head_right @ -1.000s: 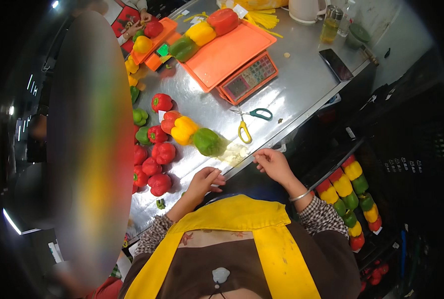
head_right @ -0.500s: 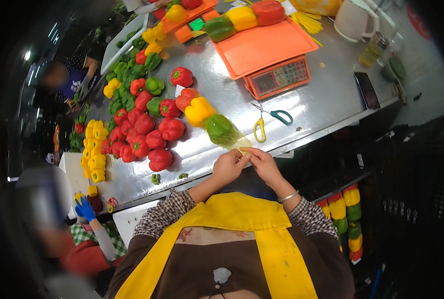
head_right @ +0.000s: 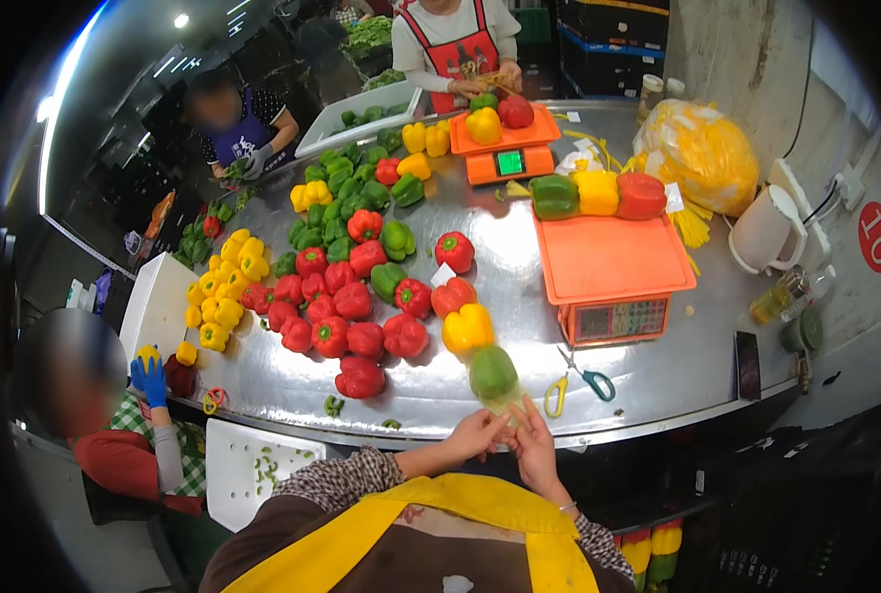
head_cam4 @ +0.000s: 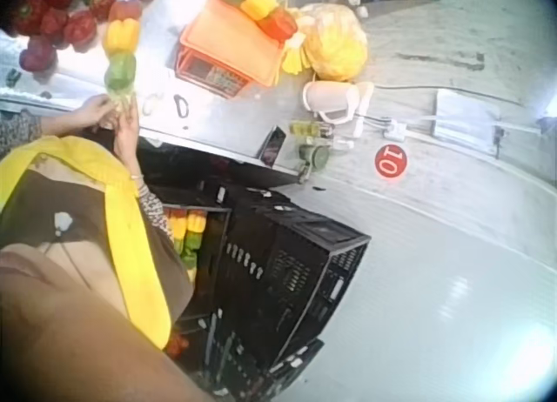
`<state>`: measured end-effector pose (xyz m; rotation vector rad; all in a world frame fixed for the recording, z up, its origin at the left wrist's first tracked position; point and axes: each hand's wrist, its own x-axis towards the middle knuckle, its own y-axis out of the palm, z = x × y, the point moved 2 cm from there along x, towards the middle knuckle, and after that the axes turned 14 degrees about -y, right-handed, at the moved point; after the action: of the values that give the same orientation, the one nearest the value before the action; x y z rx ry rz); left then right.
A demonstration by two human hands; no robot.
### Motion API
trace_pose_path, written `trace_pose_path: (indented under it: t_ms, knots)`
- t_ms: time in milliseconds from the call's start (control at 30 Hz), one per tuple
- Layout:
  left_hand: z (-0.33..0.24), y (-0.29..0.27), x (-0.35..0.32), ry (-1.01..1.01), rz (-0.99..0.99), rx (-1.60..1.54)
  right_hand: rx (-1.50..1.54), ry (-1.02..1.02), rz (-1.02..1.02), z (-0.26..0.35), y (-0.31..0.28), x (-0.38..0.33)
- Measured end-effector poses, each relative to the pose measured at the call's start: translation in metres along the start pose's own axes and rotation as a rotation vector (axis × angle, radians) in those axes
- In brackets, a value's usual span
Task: The person stacks red, yellow, and green bell peppers into vertical columns and secures them with yellow rubber bands. They place the finished stacks into a black crate and continue assembling additional stacks from peppers on the metal table.
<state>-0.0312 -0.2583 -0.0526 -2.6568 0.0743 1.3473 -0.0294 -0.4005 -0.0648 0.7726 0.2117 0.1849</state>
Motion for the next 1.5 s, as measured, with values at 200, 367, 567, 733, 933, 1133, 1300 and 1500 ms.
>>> trace_pose_path:
  t_ms: [200,367,567,733,933,1133,1300,1500]
  knots:
    - [0.018,-0.004,0.035,0.359,-0.153,0.128,-1.012,-0.541,0.246,-0.016,0.01,0.008]
    - [0.003,-0.011,0.013,0.37,-0.181,0.193,-0.879,-0.372,0.026,-0.018,0.0,0.017]
    - [0.026,-0.006,0.025,0.511,-0.337,0.341,-1.072,-0.281,-0.011,-0.035,-0.021,0.032]
    - [0.026,-0.008,0.014,0.457,-0.2,0.229,-1.096,-0.54,0.119,-0.011,0.018,0.026]
    - [0.024,-0.002,0.005,0.431,-0.16,0.192,-1.18,-0.654,0.186,-0.01,0.019,0.042]
    - [0.028,0.001,0.003,0.447,-0.173,0.373,-1.227,-0.451,0.141,-0.017,0.007,0.063]
    - [0.031,0.0,0.004,0.369,-0.075,0.348,-1.373,-0.459,0.16,-0.022,0.017,0.072]
    - [0.031,-0.012,-0.006,0.019,0.199,0.159,-1.281,-0.416,0.192,-0.025,0.011,0.075]
